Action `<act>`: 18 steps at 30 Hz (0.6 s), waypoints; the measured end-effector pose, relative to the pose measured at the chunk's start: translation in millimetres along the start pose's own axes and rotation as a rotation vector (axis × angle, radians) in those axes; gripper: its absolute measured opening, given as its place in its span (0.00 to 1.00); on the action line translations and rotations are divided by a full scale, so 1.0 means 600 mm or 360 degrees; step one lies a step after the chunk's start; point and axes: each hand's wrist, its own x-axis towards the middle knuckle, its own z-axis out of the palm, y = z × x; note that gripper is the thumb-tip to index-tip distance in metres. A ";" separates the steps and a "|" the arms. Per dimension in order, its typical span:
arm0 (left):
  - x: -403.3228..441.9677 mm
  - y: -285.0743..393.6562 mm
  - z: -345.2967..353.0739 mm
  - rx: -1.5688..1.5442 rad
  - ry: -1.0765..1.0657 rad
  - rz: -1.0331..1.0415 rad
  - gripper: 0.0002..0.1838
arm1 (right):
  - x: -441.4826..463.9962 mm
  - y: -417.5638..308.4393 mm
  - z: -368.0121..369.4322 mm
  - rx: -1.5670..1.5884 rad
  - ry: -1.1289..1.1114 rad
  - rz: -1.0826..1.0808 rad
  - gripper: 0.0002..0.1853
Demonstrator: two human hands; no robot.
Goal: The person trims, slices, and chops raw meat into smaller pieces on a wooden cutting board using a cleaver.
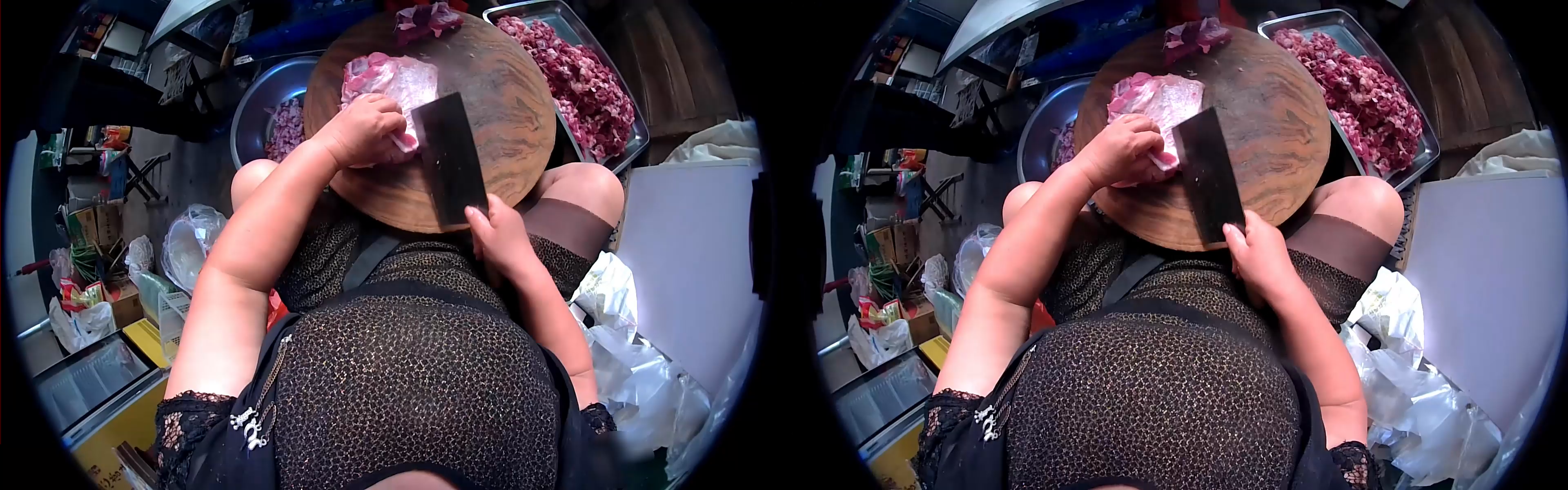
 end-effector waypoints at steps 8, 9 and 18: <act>0.004 -0.038 0.009 0.0027 0.0276 -0.0002 0.05 | 0.152 0.015 0.072 -0.0540 0.0469 -0.1043 0.12; 0.007 -0.044 0.010 0.0035 0.0288 0.0007 0.05 | 0.157 -0.015 0.076 -0.0314 0.0297 -0.0615 0.13; 0.033 0.026 0.005 0.0396 -0.0311 -0.0266 0.19 | 0.095 -0.010 -0.004 -0.0266 0.0076 -0.0116 0.13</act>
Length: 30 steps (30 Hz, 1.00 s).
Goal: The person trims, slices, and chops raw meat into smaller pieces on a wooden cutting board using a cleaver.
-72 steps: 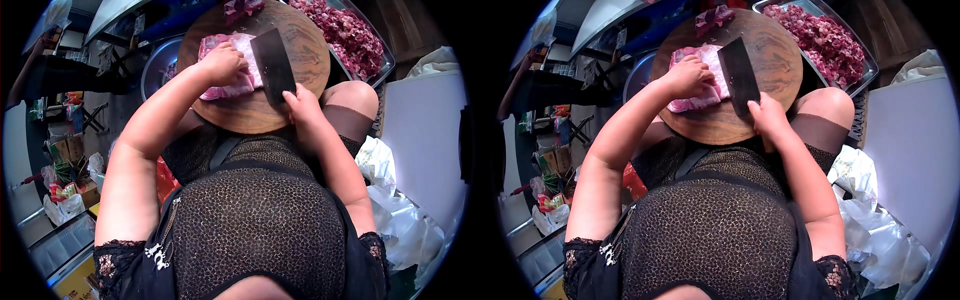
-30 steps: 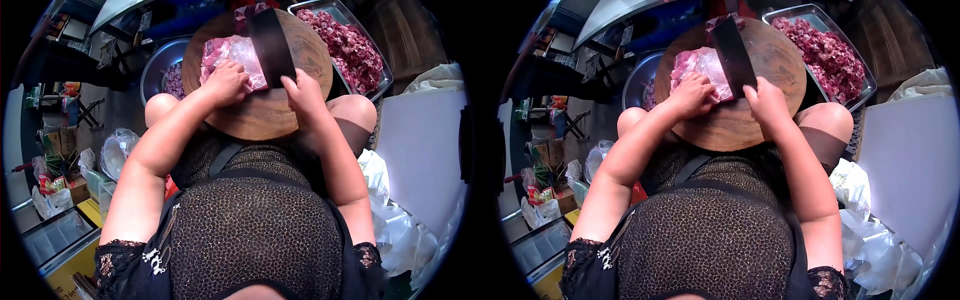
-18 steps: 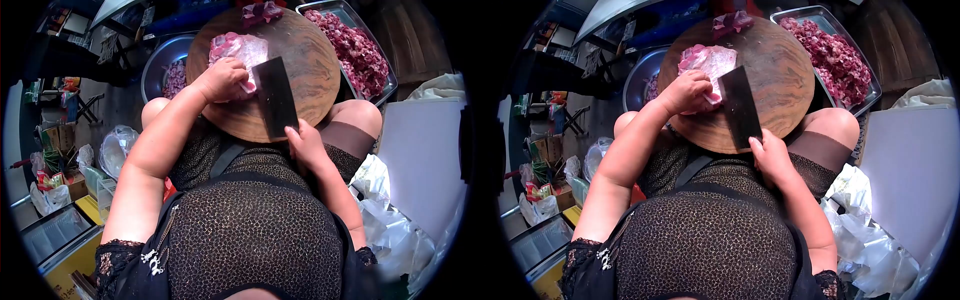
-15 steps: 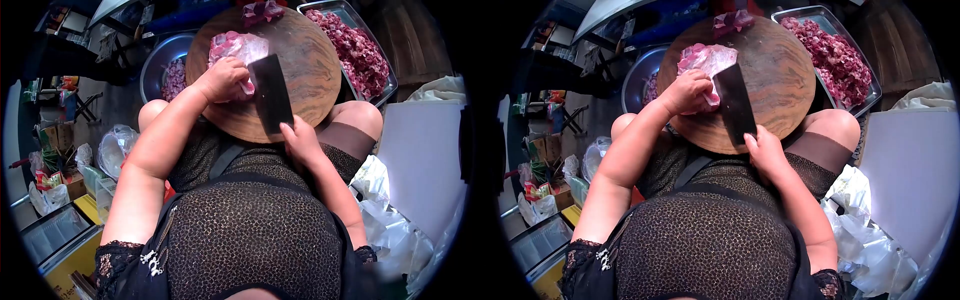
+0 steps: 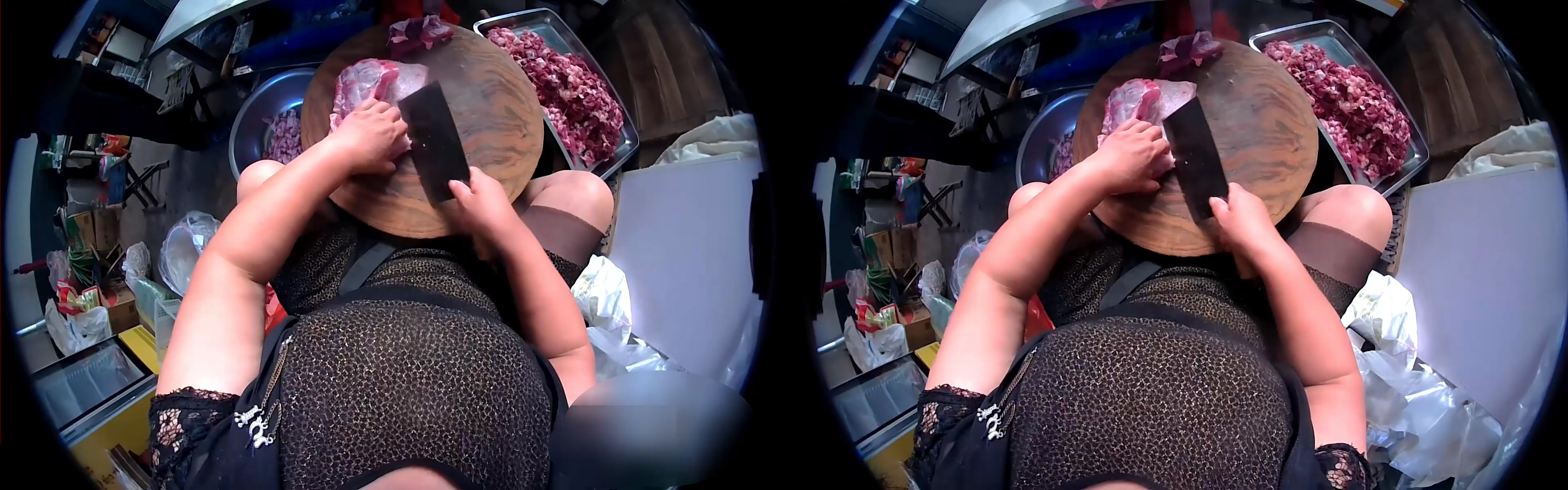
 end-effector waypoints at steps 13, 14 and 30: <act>-0.037 0.003 0.013 -0.0018 0.0257 -0.0776 0.19 | -0.044 -0.006 -0.002 0.0307 -0.0090 0.0131 0.13; -0.034 -0.008 0.028 0.0003 0.0358 -0.0754 0.16 | -0.045 -0.007 0.005 0.0368 -0.0071 0.0079 0.13; 0.082 0.031 -0.004 -0.0405 0.0255 -0.1182 0.34 | -0.012 -0.039 0.094 0.0596 -0.0005 0.0121 0.08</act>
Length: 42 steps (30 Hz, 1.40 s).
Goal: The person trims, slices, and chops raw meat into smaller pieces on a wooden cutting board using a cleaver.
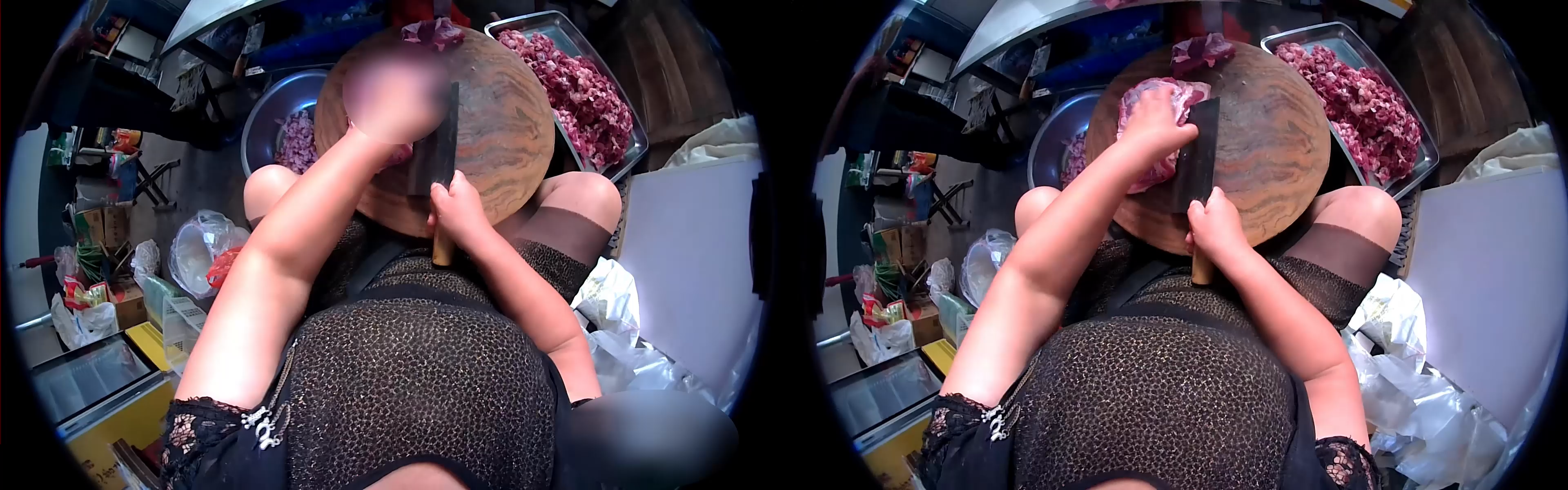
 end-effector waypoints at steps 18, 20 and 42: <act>0.047 -0.147 0.011 -0.1344 -0.0015 -0.0758 0.32 | 0.002 -0.010 -0.069 -0.0133 0.0017 -0.0175 0.09; 0.043 -0.154 0.023 -0.1460 0.0057 -0.0696 0.31 | 0.017 -0.033 -0.074 -0.0195 0.0036 -0.0268 0.09; 0.001 -0.172 0.009 -0.1735 -0.0019 -0.0714 0.29 | 0.283 -0.141 -0.078 -0.0988 0.0447 -0.0631 0.16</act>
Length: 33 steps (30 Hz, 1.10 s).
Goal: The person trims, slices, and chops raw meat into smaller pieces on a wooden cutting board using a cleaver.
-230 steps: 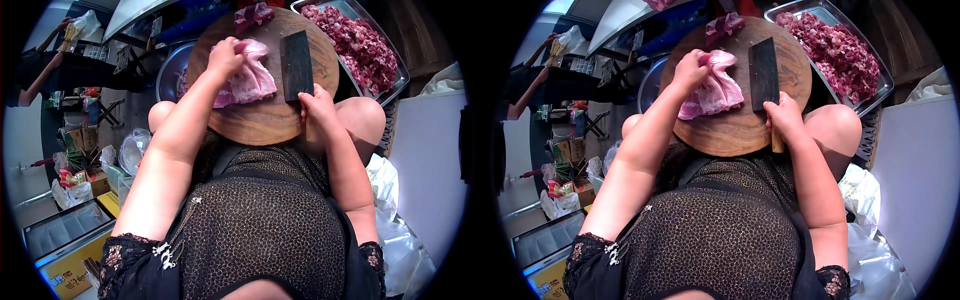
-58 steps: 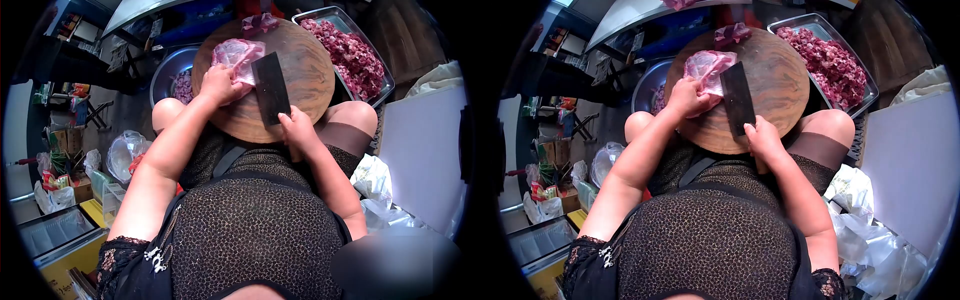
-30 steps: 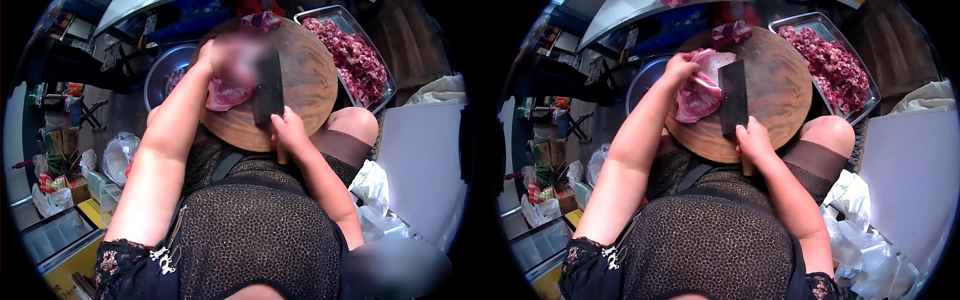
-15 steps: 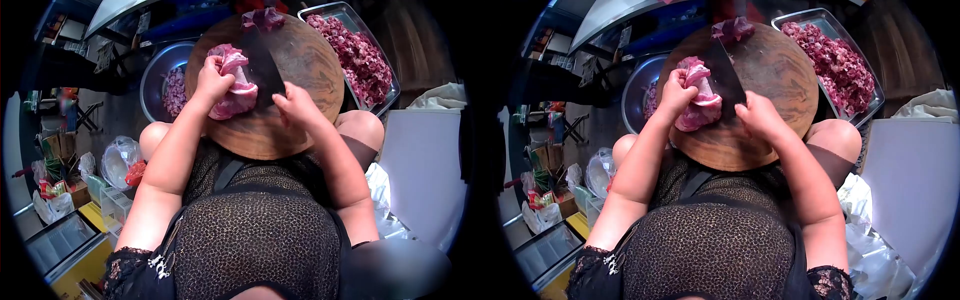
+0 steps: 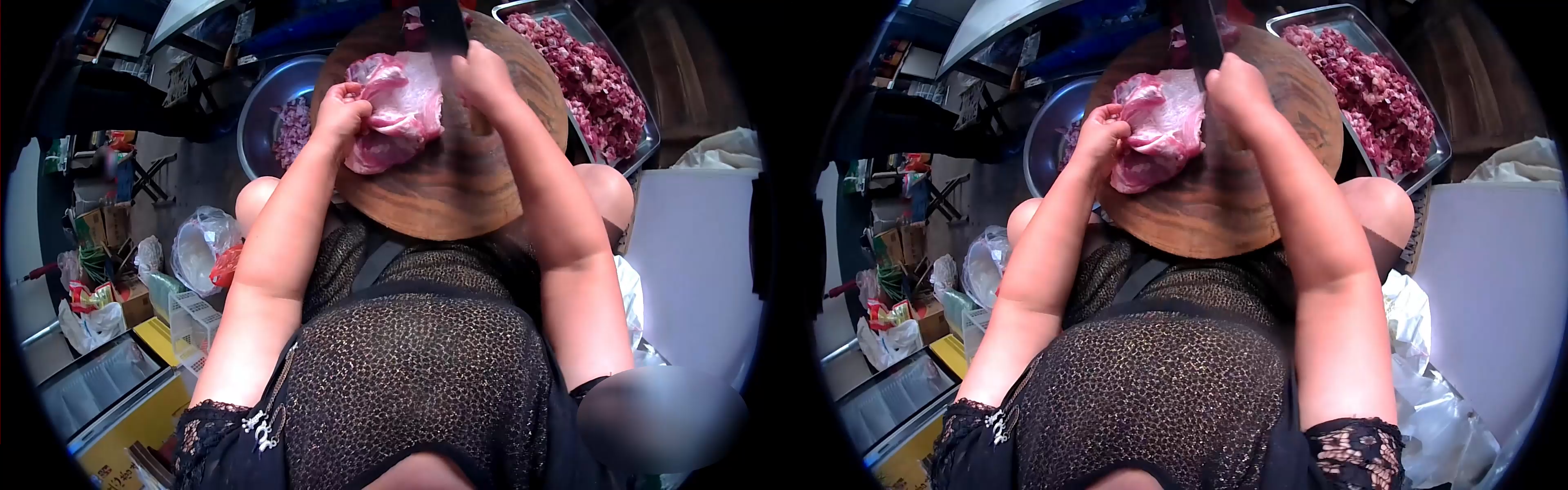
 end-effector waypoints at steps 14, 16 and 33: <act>-0.018 -0.033 0.037 0.0569 0.0191 0.0450 0.32 | -0.330 0.010 -0.002 0.0261 -0.0516 0.0144 0.14; -0.040 -0.004 0.063 0.0934 0.0204 0.0386 0.39 | -0.330 -0.025 -0.002 0.0031 -0.0498 0.0035 0.14; -0.004 -0.018 0.014 -0.0048 0.0030 0.0062 0.14 | -0.314 -0.023 -0.038 0.0948 -0.0747 0.0635 0.09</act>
